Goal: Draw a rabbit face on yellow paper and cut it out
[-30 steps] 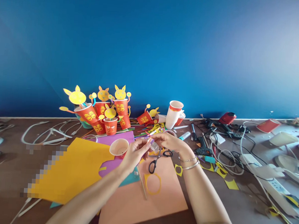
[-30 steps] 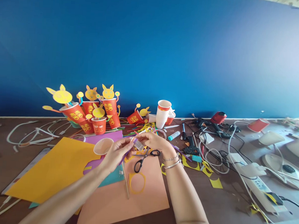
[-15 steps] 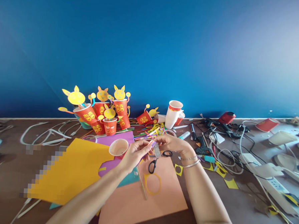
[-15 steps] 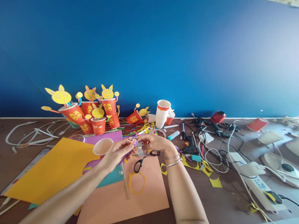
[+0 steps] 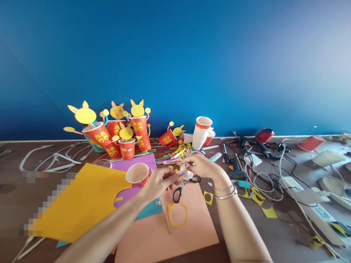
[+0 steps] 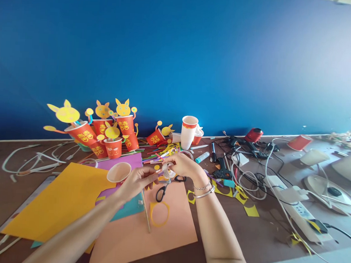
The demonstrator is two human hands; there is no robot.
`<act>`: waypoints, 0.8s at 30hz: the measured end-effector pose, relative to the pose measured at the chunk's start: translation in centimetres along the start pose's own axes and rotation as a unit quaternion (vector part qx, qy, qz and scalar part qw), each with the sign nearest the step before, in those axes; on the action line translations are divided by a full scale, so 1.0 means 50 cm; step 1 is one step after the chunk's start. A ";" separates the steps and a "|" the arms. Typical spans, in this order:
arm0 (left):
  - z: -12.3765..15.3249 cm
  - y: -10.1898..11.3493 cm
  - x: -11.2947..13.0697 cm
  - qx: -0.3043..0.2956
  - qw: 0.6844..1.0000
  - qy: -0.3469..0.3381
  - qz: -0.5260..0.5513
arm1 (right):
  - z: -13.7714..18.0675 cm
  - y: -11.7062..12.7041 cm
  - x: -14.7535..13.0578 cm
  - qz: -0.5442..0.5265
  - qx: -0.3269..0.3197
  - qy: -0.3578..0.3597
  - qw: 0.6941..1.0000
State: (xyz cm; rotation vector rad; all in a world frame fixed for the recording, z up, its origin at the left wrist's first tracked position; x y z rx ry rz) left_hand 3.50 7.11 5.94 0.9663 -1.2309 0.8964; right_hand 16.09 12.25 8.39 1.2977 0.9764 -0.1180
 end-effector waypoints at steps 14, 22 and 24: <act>-0.002 -0.036 -0.057 -0.102 0.992 0.075 0.015 | 0.009 0.020 -0.075 -0.063 0.069 0.103 0.990; -0.003 -0.042 -0.074 -0.096 0.982 0.128 0.098 | 0.013 0.023 -0.094 -0.073 0.088 0.136 0.984; -0.002 -0.044 -0.074 -0.102 0.980 0.131 0.112 | 0.011 0.019 -0.098 -0.069 0.091 0.140 0.984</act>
Point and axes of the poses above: each hand's wrist, its own z-axis away from the middle knuckle, its own y-axis out of the back of the hand, x = y × z, the point moved 8 cm from there along -z, towards the middle knuckle, and after that the axes turned 1 degree about x, right-handed, at the moved point
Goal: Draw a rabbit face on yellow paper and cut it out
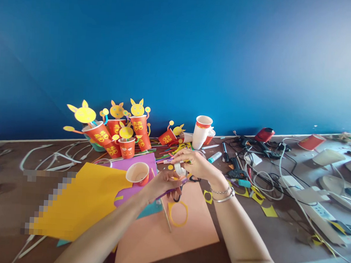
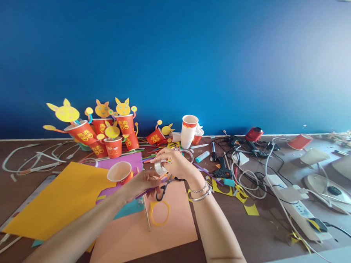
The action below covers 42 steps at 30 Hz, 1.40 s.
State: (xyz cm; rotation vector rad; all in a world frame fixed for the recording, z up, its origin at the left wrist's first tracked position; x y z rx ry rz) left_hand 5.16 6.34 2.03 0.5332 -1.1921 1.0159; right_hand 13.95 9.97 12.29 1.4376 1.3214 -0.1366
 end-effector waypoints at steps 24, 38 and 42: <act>0.000 0.019 0.008 0.097 0.992 -0.037 -0.071 | -0.003 -0.031 0.046 -0.027 0.010 -0.149 0.988; -0.005 0.037 0.007 0.131 0.989 -0.038 -0.063 | -0.006 -0.071 0.075 -0.149 0.076 -0.230 0.959; -0.009 0.046 0.005 0.128 0.990 -0.041 -0.047 | -0.010 -0.070 0.061 -0.172 0.101 -0.228 0.953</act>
Point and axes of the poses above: each hand's wrist, its own z-axis away from the middle knuckle, its own y-axis out of the back of the hand, x = y × z, the point moved 8 cm from there along -z, towards the middle knuckle, and after that the axes turned 1 degree about x, right-handed, at the moved point
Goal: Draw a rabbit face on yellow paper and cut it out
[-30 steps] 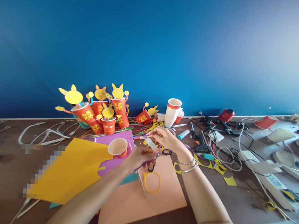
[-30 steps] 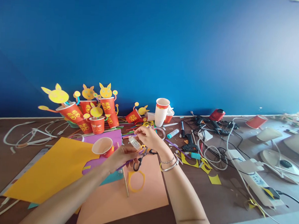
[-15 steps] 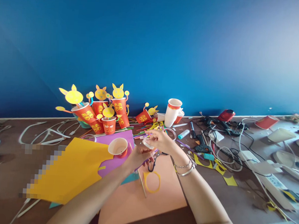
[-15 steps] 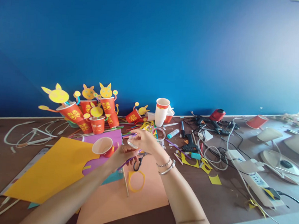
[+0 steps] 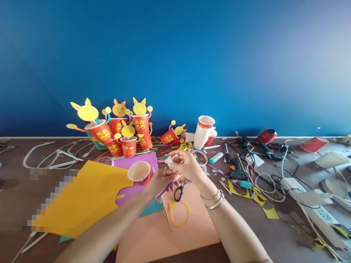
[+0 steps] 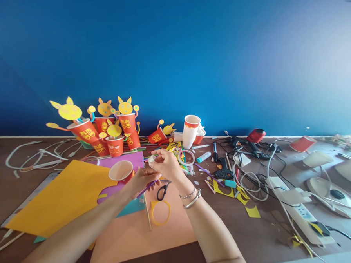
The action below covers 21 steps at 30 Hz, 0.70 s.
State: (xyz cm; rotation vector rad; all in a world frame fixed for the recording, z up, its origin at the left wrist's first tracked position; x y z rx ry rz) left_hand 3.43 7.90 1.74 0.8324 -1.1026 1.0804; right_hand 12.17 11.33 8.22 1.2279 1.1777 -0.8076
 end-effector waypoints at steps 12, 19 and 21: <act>-0.008 0.006 -0.019 0.025 0.999 0.024 0.022 | 0.011 -0.007 -0.013 -0.022 -0.032 0.013 0.999; -0.005 0.017 -0.005 0.060 0.992 -0.016 0.113 | 0.038 0.000 -0.051 0.032 -0.075 0.063 0.995; 0.001 0.017 0.007 0.067 0.988 -0.028 0.136 | 0.041 0.003 -0.055 0.052 -0.074 0.069 0.994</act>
Point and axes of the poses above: each hand's wrist, its own z-axis away from the middle knuckle, its own y-axis out of the back of the hand, x = y × z, the point moved 8 cm from there along -z, towards the middle knuckle, and after that the axes turned 1 degree about x, right-handed, at the moved point
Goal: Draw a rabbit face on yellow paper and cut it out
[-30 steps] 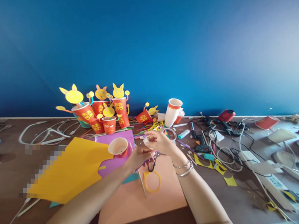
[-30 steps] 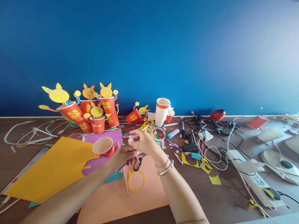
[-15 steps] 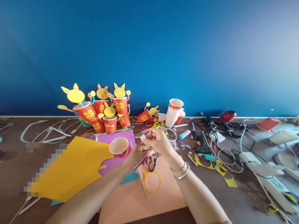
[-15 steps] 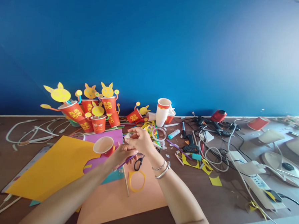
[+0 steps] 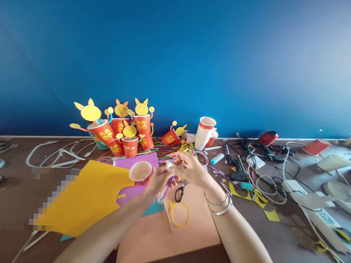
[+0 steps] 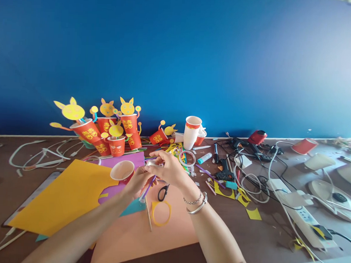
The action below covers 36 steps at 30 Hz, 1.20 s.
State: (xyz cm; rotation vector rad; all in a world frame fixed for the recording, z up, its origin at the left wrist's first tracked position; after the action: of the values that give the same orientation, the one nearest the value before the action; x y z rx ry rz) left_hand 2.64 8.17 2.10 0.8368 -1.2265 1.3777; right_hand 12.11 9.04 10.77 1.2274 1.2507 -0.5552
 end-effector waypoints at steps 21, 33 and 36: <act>0.005 0.006 0.033 0.007 0.992 -0.125 0.009 | 0.010 0.058 -0.006 0.145 -0.009 0.039 0.989; 0.011 0.002 0.046 0.005 0.990 -0.143 -0.016 | 0.015 0.049 -0.031 0.162 -0.007 0.077 0.984; 0.011 0.009 0.050 0.037 0.988 -0.150 -0.009 | 0.017 0.048 -0.037 0.176 -0.003 0.090 0.980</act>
State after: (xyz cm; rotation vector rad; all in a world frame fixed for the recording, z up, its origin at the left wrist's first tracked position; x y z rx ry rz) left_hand 1.65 8.31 4.50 1.1362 -1.3990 1.3221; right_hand 13.99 8.50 13.28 1.4792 1.1459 -0.1846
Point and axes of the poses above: each hand's wrist, its own z-axis away from the middle knuckle, its own y-axis out of the back of the hand, x = y × z, the point moved 8 cm from there along -z, towards the middle knuckle, and after that the axes turned 1 degree about x, right-handed, at the moved point
